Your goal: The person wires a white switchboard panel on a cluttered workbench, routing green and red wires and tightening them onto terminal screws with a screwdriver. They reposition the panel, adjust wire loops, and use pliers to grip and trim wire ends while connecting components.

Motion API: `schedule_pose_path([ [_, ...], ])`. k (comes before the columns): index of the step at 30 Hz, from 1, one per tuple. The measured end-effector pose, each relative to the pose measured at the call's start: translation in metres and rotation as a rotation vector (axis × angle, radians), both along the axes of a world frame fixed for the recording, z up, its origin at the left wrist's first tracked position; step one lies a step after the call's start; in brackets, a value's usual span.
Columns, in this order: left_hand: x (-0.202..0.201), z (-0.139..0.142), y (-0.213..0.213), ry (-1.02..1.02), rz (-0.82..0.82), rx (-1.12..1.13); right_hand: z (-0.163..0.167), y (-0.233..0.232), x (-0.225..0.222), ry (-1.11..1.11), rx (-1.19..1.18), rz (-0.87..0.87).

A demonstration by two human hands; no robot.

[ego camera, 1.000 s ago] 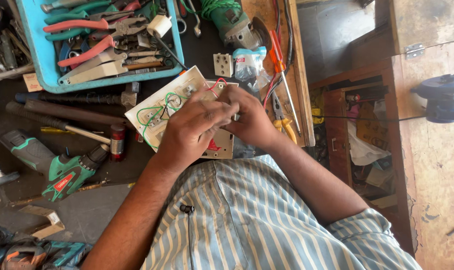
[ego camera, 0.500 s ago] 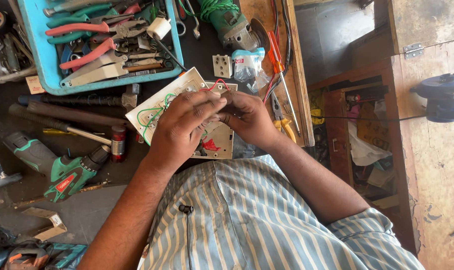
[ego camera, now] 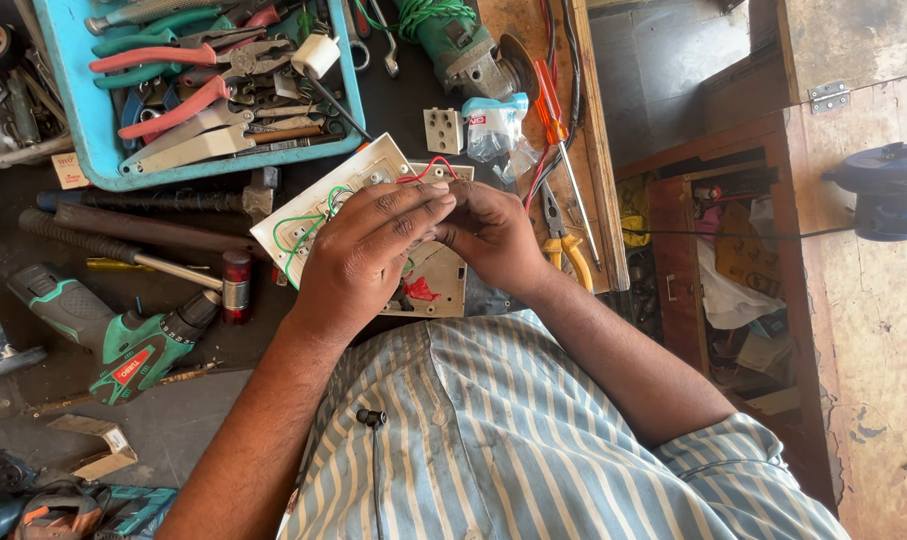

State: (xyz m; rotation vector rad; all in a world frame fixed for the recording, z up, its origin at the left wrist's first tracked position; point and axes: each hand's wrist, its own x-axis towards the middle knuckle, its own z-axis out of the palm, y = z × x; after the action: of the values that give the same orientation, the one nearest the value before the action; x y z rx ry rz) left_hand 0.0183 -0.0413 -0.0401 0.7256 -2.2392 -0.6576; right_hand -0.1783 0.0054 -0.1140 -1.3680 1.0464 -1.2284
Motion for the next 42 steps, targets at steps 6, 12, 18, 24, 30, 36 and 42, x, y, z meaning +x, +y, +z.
schedule_pose_path([
  [6, -0.001, 0.001, -0.001, 0.005, -0.003, -0.004, -0.001, 0.0, -0.001, 0.052, -0.031, -0.015],
  [12, -0.001, 0.003, -0.001, -0.005, -0.001, -0.02, -0.003, 0.0, -0.001, 0.006, -0.038, -0.009],
  [18, 0.0, 0.001, 0.0, -0.003, -0.008, -0.005, -0.003, 0.001, 0.0, 0.088, -0.067, -0.031],
  [24, 0.0, 0.0, 0.0, -0.001, -0.014, -0.009, -0.002, 0.001, -0.001, 0.047, -0.072, 0.005],
  [30, 0.0, 0.002, 0.0, 0.01, -0.018, -0.015, -0.002, 0.001, -0.001, 0.073, -0.053, -0.003],
  [36, -0.001, -0.002, 0.001, 0.079, -0.011, -0.004, -0.002, 0.001, -0.003, 0.086, -0.077, -0.002],
  [42, -0.009, -0.008, 0.009, 0.195, 0.032, 0.22, 0.004, -0.001, 0.0, 0.239, -0.082, -0.051],
])
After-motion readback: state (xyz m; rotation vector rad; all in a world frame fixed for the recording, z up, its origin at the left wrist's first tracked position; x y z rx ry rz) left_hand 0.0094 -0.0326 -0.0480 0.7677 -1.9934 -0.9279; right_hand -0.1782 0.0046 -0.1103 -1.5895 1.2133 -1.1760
